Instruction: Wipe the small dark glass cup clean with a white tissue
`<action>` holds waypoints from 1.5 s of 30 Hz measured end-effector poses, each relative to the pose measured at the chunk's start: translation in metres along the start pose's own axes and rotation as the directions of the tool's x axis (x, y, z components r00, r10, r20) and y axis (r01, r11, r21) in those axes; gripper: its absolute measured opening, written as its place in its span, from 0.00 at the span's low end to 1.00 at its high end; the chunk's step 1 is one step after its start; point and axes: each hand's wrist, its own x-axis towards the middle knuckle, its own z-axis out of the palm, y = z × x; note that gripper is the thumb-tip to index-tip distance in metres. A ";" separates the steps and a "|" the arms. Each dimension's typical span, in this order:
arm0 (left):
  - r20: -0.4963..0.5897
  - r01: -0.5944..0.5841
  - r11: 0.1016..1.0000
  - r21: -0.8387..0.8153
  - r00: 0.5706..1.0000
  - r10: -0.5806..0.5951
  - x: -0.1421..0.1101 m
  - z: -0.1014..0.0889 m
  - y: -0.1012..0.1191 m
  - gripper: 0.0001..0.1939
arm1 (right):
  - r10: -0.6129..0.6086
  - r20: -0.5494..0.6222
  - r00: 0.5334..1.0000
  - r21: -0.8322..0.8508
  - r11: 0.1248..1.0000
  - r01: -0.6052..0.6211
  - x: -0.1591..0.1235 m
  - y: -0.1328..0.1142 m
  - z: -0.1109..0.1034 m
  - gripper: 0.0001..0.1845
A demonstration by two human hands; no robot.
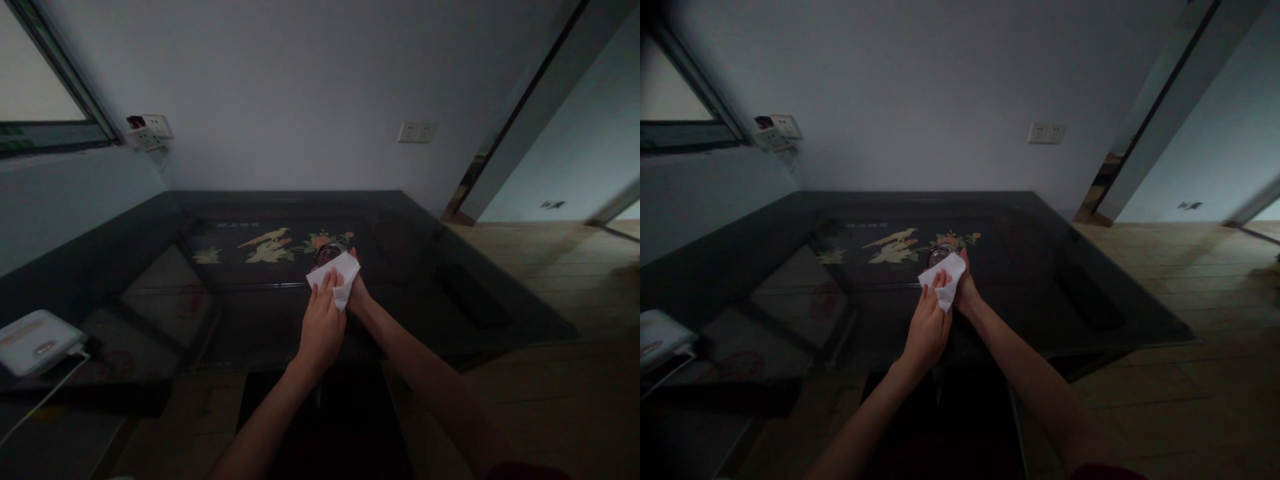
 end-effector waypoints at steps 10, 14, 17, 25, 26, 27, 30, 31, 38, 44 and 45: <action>-0.061 0.020 0.999 -0.030 0.998 -0.022 0.029 -0.007 -0.006 0.28 | -0.142 -0.047 0.989 -0.032 0.990 0.140 -0.002 0.008 0.000 0.24; -0.119 0.049 0.997 -0.060 0.991 -0.056 0.036 -0.008 -0.016 0.26 | -0.133 0.059 0.989 -0.030 0.990 0.135 -0.008 0.004 0.009 0.25; -0.140 0.078 0.993 -0.093 0.986 -0.090 0.032 -0.008 -0.022 0.26 | -0.113 0.064 0.991 -0.013 0.993 0.115 -0.010 0.002 0.013 0.27; -0.127 0.087 0.980 -0.181 0.986 -0.112 0.007 0.000 -0.014 0.28 | -0.107 0.030 0.994 -0.001 0.994 0.107 -0.004 -0.001 0.007 0.31; -0.108 0.084 0.982 -0.170 0.989 -0.103 0.003 0.002 -0.011 0.28 | -0.110 0.015 0.994 0.003 0.994 0.110 -0.003 -0.001 0.006 0.31; -0.087 0.080 0.984 -0.157 0.992 -0.094 -0.001 0.004 -0.009 0.27 | -0.108 0.002 0.994 0.007 0.994 0.108 -0.002 -0.001 0.004 0.30; -0.060 0.072 0.988 -0.135 0.995 -0.081 -0.009 0.008 -0.006 0.27 | -0.088 -0.031 0.996 0.020 0.996 0.089 0.000 -0.001 0.003 0.31; -0.063 0.069 0.989 -0.134 0.995 -0.078 -0.008 0.007 -0.007 0.27 | -0.083 -0.033 0.996 0.020 0.996 0.083 0.000 0.000 0.003 0.31; -0.128 0.123 0.974 -0.192 0.981 -0.149 0.020 -0.010 -0.023 0.26 | -0.091 0.035 0.995 -0.039 0.995 0.093 -0.007 0.004 0.012 0.29; -0.084 0.159 0.953 -0.259 0.979 -0.187 0.008 -0.007 -0.014 0.25 | -0.106 0.017 0.994 -0.011 0.994 0.106 -0.008 0.002 0.014 0.29; -0.066 0.163 0.947 -0.278 0.980 -0.188 0.002 -0.005 -0.011 0.26 | -0.115 0.008 0.993 0.001 0.993 0.115 -0.007 0.001 0.014 0.28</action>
